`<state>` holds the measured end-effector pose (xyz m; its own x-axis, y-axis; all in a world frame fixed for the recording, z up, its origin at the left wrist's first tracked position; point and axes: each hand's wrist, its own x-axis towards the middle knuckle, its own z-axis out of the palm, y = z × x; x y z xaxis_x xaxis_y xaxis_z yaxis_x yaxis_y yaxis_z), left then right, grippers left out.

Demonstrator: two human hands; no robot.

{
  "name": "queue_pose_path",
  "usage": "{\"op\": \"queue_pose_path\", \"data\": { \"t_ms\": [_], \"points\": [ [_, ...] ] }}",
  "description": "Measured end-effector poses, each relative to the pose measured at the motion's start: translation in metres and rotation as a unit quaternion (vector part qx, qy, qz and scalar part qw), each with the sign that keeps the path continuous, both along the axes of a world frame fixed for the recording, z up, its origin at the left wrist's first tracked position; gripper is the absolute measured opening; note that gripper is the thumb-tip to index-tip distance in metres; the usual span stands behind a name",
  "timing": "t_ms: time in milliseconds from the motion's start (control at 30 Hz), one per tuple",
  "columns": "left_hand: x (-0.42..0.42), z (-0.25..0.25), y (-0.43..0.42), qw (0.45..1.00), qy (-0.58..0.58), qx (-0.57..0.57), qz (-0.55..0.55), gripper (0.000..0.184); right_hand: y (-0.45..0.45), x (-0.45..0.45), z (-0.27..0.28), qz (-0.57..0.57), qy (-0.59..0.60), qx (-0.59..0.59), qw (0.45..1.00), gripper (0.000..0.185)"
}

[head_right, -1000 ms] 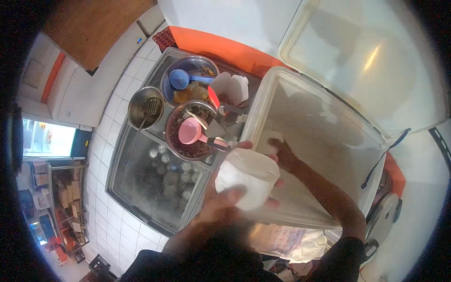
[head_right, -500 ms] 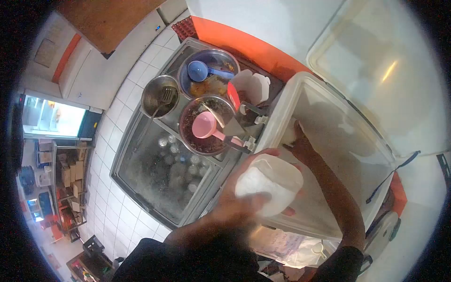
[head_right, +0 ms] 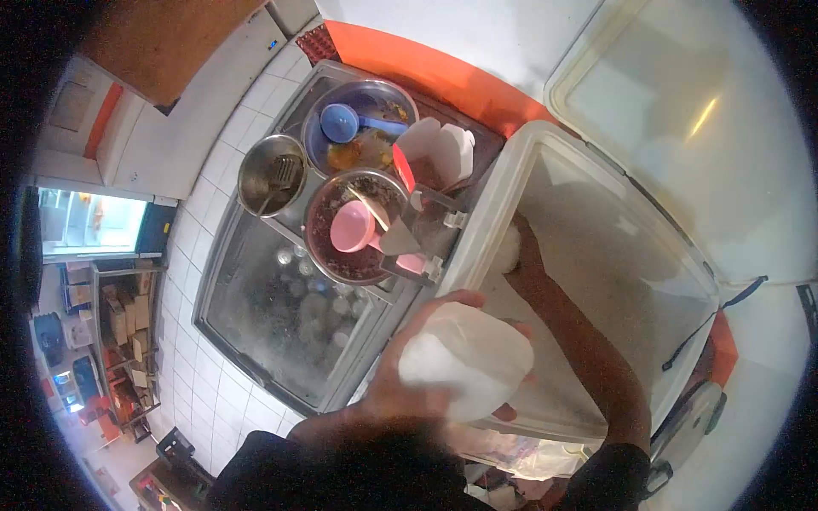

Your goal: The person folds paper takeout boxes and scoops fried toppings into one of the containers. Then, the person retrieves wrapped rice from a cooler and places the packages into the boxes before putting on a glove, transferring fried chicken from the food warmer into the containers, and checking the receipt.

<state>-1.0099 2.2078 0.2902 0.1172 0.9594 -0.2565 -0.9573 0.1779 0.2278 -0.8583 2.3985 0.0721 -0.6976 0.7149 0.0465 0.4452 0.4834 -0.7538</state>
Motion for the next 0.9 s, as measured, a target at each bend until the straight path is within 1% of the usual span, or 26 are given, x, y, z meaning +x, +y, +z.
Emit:
{"op": "queue_pose_path", "data": {
  "t_ms": [33,100,133,167,233,300,333,367,400,433,500,533,567,667,700,733,767,800,867,900],
  "points": [
    [0.000,0.001,-0.001,1.000,0.001,-0.006,0.007,0.099,0.000,0.003,0.003,0.038,0.064,-0.016,0.997,0.058],
    [0.000,-0.001,-0.002,1.000,0.006,-0.004,0.008,0.101,-0.005,-0.007,0.027,0.070,0.132,-0.024,0.989,0.062],
    [0.003,-0.006,-0.005,1.000,-0.006,0.005,0.027,0.101,-0.017,-0.027,0.057,-0.122,0.181,-0.340,0.915,0.066],
    [0.005,-0.010,-0.006,0.999,-0.019,0.014,0.047,0.102,-0.013,-0.008,0.017,-0.075,0.165,-0.332,0.926,0.064],
    [0.005,-0.010,-0.005,0.999,-0.020,0.020,0.042,0.101,-0.004,0.028,-0.060,0.021,0.138,-0.310,0.940,0.063],
    [0.010,-0.015,-0.006,0.997,-0.009,0.029,0.065,0.097,0.013,0.033,-0.082,-0.014,0.166,-0.424,0.890,0.066],
    [0.012,-0.016,-0.007,0.998,-0.010,0.031,0.060,0.097,0.010,0.025,-0.058,-0.094,0.218,-0.555,0.797,0.071],
    [0.012,-0.017,-0.007,0.998,0.001,0.029,0.062,0.097,0.009,0.021,-0.033,-0.169,0.265,-0.666,0.676,0.075],
    [0.011,-0.017,-0.007,0.998,0.013,0.026,0.061,0.096,0.008,0.025,-0.012,-0.173,0.270,-0.664,0.676,0.075],
    [0.010,-0.015,-0.004,0.998,0.015,0.028,0.055,0.096,0.009,0.026,0.006,-0.091,0.203,-0.567,0.793,0.077],
    [0.010,-0.008,-0.003,0.997,0.032,0.029,0.062,0.093,0.006,0.033,0.014,-0.012,0.122,-0.459,0.880,0.080],
    [0.009,-0.008,-0.003,0.997,0.030,0.028,0.067,0.093,0.014,0.035,0.014,-0.055,0.158,-0.582,0.796,0.079],
    [0.008,-0.007,-0.003,0.997,0.023,0.032,0.072,0.093,0.017,0.038,0.014,-0.100,0.190,-0.690,0.691,0.077],
    [0.012,-0.011,-0.008,0.996,0.005,0.044,0.083,0.094,0.013,0.060,0.011,-0.080,0.183,-0.699,0.686,0.079],
    [0.010,-0.008,-0.006,0.994,0.020,0.036,0.099,0.094,0.007,0.069,0.016,-0.089,0.180,-0.698,0.688,0.079],
    [0.010,-0.006,-0.003,0.992,0.036,0.033,0.116,0.094,0.006,0.077,0.024,-0.085,0.130,-0.672,0.724,0.074],
    [0.013,-0.011,-0.003,0.988,0.083,0.034,0.127,0.088,0.003,0.087,0.032,-0.084,0.080,-0.645,0.755,0.068],
    [0.014,-0.009,-0.002,0.985,0.102,0.047,0.132,0.085,-0.002,0.089,0.036,-0.096,0.083,-0.641,0.757,0.068],
    [0.015,-0.008,0.001,0.982,0.099,0.065,0.147,0.083,-0.008,0.077,0.022,-0.185,0.080,-0.653,0.730,0.073],
    [0.014,-0.008,0.000,0.981,0.105,0.074,0.142,0.083,-0.006,0.081,0.005,-0.184,0.090,-0.649,0.733,0.073]
  ]
}}
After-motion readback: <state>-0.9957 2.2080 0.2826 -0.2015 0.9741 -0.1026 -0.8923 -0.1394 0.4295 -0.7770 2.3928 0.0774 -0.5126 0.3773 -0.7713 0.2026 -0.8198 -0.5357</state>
